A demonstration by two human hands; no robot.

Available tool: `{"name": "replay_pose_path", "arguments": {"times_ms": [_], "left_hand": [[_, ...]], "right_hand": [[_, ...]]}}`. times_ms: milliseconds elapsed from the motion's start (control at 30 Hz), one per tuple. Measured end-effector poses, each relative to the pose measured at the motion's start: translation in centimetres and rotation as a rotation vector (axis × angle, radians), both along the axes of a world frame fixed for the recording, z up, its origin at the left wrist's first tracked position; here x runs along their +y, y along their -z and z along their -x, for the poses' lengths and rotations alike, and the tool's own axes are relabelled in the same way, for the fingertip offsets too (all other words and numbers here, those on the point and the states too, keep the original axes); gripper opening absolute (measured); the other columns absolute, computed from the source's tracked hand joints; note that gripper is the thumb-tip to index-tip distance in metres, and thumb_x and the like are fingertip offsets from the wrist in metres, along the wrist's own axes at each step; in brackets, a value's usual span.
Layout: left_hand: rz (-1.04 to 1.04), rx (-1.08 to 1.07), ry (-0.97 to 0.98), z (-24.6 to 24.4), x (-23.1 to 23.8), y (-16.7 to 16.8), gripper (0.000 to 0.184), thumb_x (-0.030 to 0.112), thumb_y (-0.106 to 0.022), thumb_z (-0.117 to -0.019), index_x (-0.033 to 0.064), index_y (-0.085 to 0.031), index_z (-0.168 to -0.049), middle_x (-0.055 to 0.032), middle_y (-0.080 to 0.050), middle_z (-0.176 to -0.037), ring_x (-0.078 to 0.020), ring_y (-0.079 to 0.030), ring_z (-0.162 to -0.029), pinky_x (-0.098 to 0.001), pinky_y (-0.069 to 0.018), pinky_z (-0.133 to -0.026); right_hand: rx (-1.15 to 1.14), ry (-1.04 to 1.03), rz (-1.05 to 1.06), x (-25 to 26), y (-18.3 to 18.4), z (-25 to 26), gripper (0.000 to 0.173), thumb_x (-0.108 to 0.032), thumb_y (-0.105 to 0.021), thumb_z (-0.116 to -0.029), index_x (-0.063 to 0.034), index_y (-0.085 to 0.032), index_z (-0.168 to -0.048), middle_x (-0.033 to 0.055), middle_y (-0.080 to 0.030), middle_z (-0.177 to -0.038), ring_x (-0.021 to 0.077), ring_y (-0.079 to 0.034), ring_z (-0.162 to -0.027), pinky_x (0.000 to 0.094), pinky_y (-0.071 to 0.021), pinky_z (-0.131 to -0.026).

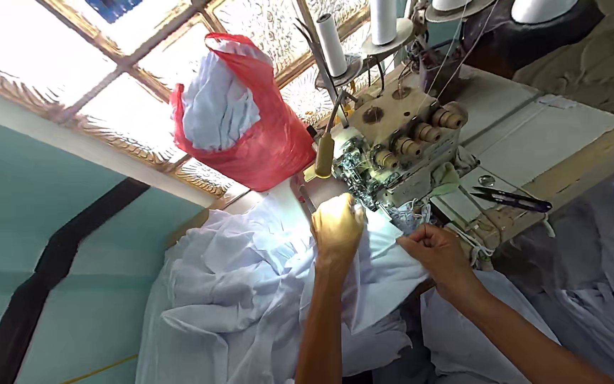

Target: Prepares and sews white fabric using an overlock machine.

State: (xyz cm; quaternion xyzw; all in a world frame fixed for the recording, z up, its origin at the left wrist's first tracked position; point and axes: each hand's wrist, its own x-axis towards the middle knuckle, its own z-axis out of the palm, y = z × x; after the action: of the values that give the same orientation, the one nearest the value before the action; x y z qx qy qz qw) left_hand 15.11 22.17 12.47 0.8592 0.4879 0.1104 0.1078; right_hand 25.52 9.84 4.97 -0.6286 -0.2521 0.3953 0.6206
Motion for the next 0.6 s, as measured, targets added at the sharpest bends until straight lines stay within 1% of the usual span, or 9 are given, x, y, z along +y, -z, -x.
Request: {"name": "replay_pose_path", "arguments": {"times_ms": [67, 133, 200, 267, 333, 400, 467, 533, 600], "left_hand": [[-0.014, -0.047, -0.061, -0.1, 1.0, 0.5, 0.022, 0.018, -0.066, -0.0978, 0.001, -0.067, -0.085, -0.0203, -0.065, -0.077, -0.0407, -0.066, -0.078, -0.0598, -0.0489, -0.067], [-0.109, -0.093, -0.076, -0.2, 1.9, 1.3, 0.021, 0.015, -0.062, -0.098, 0.0008, -0.063, -0.082, -0.0208, -0.064, -0.076, -0.0417, -0.066, -0.078, -0.0589, -0.0489, -0.064], [-0.172, -0.123, -0.072, -0.3, 2.6, 1.7, 0.023, 0.015, -0.06, -0.0992, -0.0007, -0.063, -0.082, -0.022, -0.064, -0.078, -0.0423, -0.067, -0.08, -0.0589, -0.0494, -0.065], [-0.209, -0.153, -0.053, -0.1, 2.9, 2.2, 0.026, 0.017, -0.059, -0.1, 0.0003, -0.06, -0.08, -0.0207, -0.063, -0.075, -0.0409, -0.066, -0.076, -0.0574, -0.0485, -0.062], [-0.231, -0.169, -0.03, 0.3, 2.7, 2.6, 0.027, 0.017, -0.057, -0.1007, 0.0015, -0.058, -0.078, -0.0196, -0.061, -0.073, -0.04, -0.065, -0.073, -0.0561, -0.0471, -0.059], [-0.24, -0.187, -0.006, 0.8, 2.4, 2.8, 0.026, 0.018, -0.057, -0.1006, 0.0024, -0.059, -0.08, -0.0185, -0.06, -0.074, -0.0386, -0.064, -0.073, -0.0557, -0.0461, -0.06], [-0.238, -0.215, 0.015, 1.5, 2.3, 2.6, 0.024, 0.023, -0.061, -0.1009, -0.0002, -0.067, -0.095, -0.021, -0.064, -0.089, -0.0399, -0.065, -0.085, -0.0586, -0.0495, -0.072], [-0.239, -0.243, 0.02, 2.3, 2.3, 2.2, 0.034, 0.026, -0.06, -0.1013, -0.0021, -0.068, -0.119, -0.0242, -0.066, -0.113, -0.0425, -0.064, -0.104, -0.0594, -0.0491, -0.088], [-0.266, -0.274, -0.013, 3.0, 1.7, 1.3, 0.036, 0.022, -0.064, -0.0992, -0.0027, -0.066, -0.126, -0.0241, -0.065, -0.127, -0.0427, -0.062, -0.113, -0.0586, -0.0479, -0.095]], "right_hand": [[0.014, 0.032, 0.008, 1.5, -0.6, 0.0, 0.018, -0.005, -0.071, -0.092, -0.0064, -0.058, -0.08, -0.0058, -0.049, -0.061, 0.0007, -0.047, -0.053, 0.017, -0.0417, -0.055], [0.049, 0.071, -0.027, 3.1, -0.7, 0.1, 0.022, -0.002, -0.073, -0.0908, -0.0051, -0.056, -0.078, -0.0027, -0.048, -0.06, 0.0039, -0.047, -0.054, 0.0202, -0.0433, -0.057], [0.091, 0.111, -0.063, 4.1, -0.9, 0.4, 0.026, 0.001, -0.073, -0.0892, -0.0057, -0.053, -0.075, -0.003, -0.046, -0.056, 0.0035, -0.045, -0.05, 0.019, -0.0415, -0.053], [0.109, 0.14, -0.082, 4.4, -0.8, 0.7, 0.029, 0.003, -0.074, -0.0884, -0.0068, -0.051, -0.074, -0.004, -0.044, -0.054, 0.0025, -0.041, -0.047, 0.0175, -0.0391, -0.051], [0.089, 0.138, -0.087, 4.3, -0.6, 0.9, 0.028, 0.002, -0.074, -0.0888, -0.0071, -0.051, -0.075, -0.0046, -0.042, -0.055, 0.0022, -0.039, -0.047, 0.0171, -0.0371, -0.051], [0.056, 0.128, -0.08, 4.0, -0.5, 0.8, 0.027, 0.001, -0.074, -0.089, -0.0068, -0.052, -0.077, -0.0046, -0.043, -0.056, 0.002, -0.039, -0.048, 0.0166, -0.0369, -0.05], [0.02, 0.12, -0.076, 4.1, -0.5, 0.7, 0.025, 0.0, -0.074, -0.0892, -0.0068, -0.052, -0.079, -0.0046, -0.043, -0.056, 0.002, -0.04, -0.048, 0.0169, -0.0367, -0.051], [-0.014, 0.118, -0.08, 4.3, -0.4, 0.8, 0.024, 0.0, -0.074, -0.0897, -0.0071, -0.052, -0.082, -0.0053, -0.042, -0.055, 0.0018, -0.04, -0.048, 0.0174, -0.0371, -0.051], [-0.051, 0.119, -0.086, 4.5, -0.4, 1.0, 0.022, -0.001, -0.073, -0.0907, -0.007, -0.053, -0.085, -0.0057, -0.043, -0.055, 0.0012, -0.039, -0.047, 0.0172, -0.0372, -0.05]]}}
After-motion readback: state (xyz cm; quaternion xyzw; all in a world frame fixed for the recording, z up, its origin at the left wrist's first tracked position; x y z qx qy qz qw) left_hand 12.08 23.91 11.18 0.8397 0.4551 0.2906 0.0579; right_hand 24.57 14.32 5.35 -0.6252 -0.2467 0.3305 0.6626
